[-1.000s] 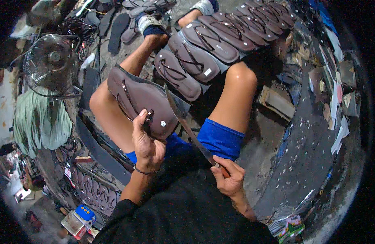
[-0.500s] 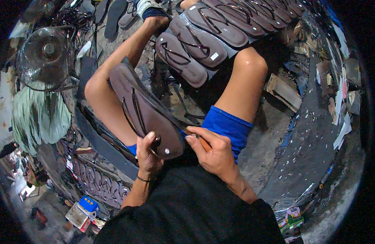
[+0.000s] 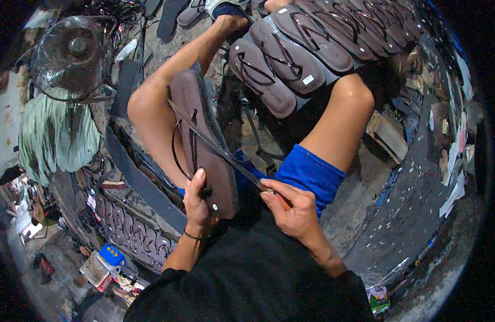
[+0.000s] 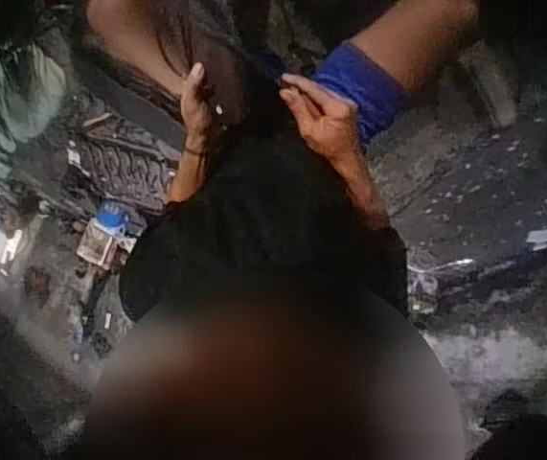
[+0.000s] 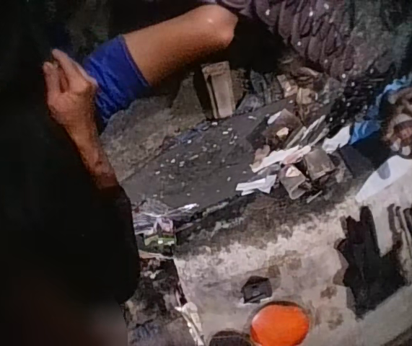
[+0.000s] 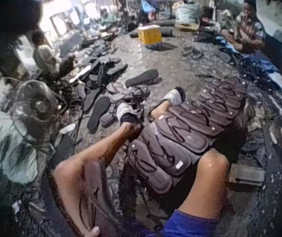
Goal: The person sits on the floor and uses a knife to trim the edges of brown flip-flops. They handle the sandals one at a time, cutting along the perimeter and placing finished units aside.
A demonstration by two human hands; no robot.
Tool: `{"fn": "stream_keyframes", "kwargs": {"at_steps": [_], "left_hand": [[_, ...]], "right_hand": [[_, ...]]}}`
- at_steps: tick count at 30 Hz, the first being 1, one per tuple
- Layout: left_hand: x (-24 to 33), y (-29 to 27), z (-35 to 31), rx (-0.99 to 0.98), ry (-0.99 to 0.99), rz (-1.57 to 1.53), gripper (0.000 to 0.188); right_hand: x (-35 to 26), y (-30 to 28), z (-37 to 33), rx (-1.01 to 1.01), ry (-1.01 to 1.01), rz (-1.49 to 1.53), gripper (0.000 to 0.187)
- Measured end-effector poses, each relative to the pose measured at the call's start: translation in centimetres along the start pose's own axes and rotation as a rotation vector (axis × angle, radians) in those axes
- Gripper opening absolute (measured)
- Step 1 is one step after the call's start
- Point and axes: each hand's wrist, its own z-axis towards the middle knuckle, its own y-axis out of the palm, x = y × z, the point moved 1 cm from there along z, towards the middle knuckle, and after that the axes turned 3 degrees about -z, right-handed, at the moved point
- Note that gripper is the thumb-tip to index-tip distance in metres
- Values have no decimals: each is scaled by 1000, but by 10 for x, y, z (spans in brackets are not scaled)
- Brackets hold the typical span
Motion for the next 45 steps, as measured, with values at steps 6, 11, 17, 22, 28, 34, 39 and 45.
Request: {"fn": "stream_keyframes", "kwargs": {"at_steps": [6, 11, 17, 22, 28, 34, 39, 45], "left_hand": [[-2, -9, 0, -55, -89, -101, 40], [-1, -5, -3, -59, -92, -112, 37], [-6, -8, -13, -32, -33, -34, 43], [-15, -47, -21, -208, 92, 241, 61], [77, 11, 29, -768, 315, 367, 82], [146, 41, 41, -468, 404, 291, 27], [137, 21, 44, -408, 273, 332, 34], [121, 15, 49, -486, 264, 384, 35]], "right_hand": [[11, 29, 34, 25, -75, 8, 26], [24, 58, 65, 143, -222, -101, 30], [23, 81, 143, 237, -289, -22, 29], [7, 65, 199, -65, 156, 466, 38], [-43, 29, 132, -159, -17, 558, 25], [-26, -13, 63, 188, -480, -47, 25], [5, -4, 6, -43, -328, -129, 30], [10, -7, 25, 68, -428, -274, 32]]}}
